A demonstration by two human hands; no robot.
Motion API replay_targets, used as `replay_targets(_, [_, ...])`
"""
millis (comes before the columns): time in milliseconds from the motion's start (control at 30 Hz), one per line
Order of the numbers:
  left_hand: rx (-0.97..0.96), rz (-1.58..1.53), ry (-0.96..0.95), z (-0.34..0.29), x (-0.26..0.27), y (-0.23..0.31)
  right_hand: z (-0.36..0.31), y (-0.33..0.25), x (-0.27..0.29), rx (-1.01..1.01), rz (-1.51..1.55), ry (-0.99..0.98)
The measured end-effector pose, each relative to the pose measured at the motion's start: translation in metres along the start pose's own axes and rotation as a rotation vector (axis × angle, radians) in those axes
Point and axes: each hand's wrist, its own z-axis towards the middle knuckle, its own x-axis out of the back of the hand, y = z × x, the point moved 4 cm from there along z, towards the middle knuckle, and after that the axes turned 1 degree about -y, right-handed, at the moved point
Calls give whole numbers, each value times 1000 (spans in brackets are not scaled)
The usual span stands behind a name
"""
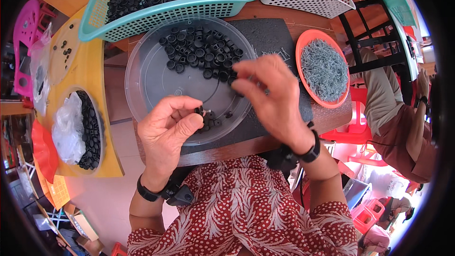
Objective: Manually assembling small black plastic caps with metal pin components at a workstation.
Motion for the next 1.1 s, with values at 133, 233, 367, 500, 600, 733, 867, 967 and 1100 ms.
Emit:
replay_targets(133, [-21,11,47,2,0,3,19,14,-9,156,-218,-1])
replay_targets(233, [-25,17,45,3,1,5,22,16,-21,227,-348,-46])
replay_targets(367, [-32,10,28,3,3,6,26,12,-23,229,-411,-93])
replay_targets(500, [-27,1,35,3,4,7,22,4,-19,282,-360,-111])
replay_targets(600, [0,-18,51,5,-2,12,11,-5,-17,318,-239,-180])
replay_targets(733, [11,-62,34,9,-9,13,3,-24,-18,333,-109,-246])
replay_targets(867, [2,-82,25,11,-12,8,1,-33,-16,317,-22,-224])
replay_targets(967, [2,-101,28,9,-11,5,-3,-30,-18,292,67,-143])
replay_targets(1100, [22,-188,48,7,-10,-1,-10,-27,-18,194,152,-136])
